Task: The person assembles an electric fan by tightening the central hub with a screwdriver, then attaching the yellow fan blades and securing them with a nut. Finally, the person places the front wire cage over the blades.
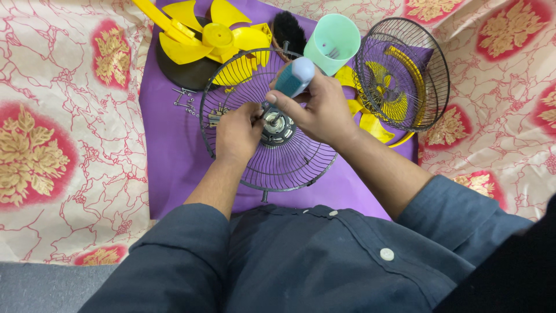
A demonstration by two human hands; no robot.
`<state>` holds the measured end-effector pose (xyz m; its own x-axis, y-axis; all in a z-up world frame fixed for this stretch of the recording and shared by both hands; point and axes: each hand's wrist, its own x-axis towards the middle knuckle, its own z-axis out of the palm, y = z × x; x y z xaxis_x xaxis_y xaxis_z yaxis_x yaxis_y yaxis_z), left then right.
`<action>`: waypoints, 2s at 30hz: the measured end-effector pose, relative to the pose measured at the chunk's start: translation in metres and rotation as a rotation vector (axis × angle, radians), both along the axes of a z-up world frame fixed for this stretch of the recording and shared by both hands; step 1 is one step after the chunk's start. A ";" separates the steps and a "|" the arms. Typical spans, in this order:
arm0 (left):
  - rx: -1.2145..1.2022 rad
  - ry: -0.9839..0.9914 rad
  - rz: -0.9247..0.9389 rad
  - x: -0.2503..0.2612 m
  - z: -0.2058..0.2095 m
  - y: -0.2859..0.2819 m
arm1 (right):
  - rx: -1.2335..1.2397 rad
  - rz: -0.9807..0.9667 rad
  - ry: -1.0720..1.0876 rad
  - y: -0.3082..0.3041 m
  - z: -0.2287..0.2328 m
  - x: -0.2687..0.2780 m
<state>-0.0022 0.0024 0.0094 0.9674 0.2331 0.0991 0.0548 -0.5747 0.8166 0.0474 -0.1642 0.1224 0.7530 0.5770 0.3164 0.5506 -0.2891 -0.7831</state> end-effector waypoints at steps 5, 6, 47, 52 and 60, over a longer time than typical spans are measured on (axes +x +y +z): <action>0.102 -0.011 -0.013 0.001 -0.001 0.000 | -0.063 -0.056 -0.033 0.009 0.001 0.000; 0.109 -0.011 -0.020 0.001 -0.001 0.001 | -0.079 -0.080 -0.026 0.010 0.001 -0.001; -0.072 0.208 0.317 -0.004 0.026 0.049 | -0.109 -0.093 -0.123 0.004 0.012 -0.002; -0.616 0.289 0.310 -0.022 0.031 0.041 | -0.008 -0.033 -0.278 -0.001 0.010 0.000; -0.663 0.221 0.364 -0.023 0.037 0.034 | -0.033 -0.001 -0.273 -0.006 0.019 0.001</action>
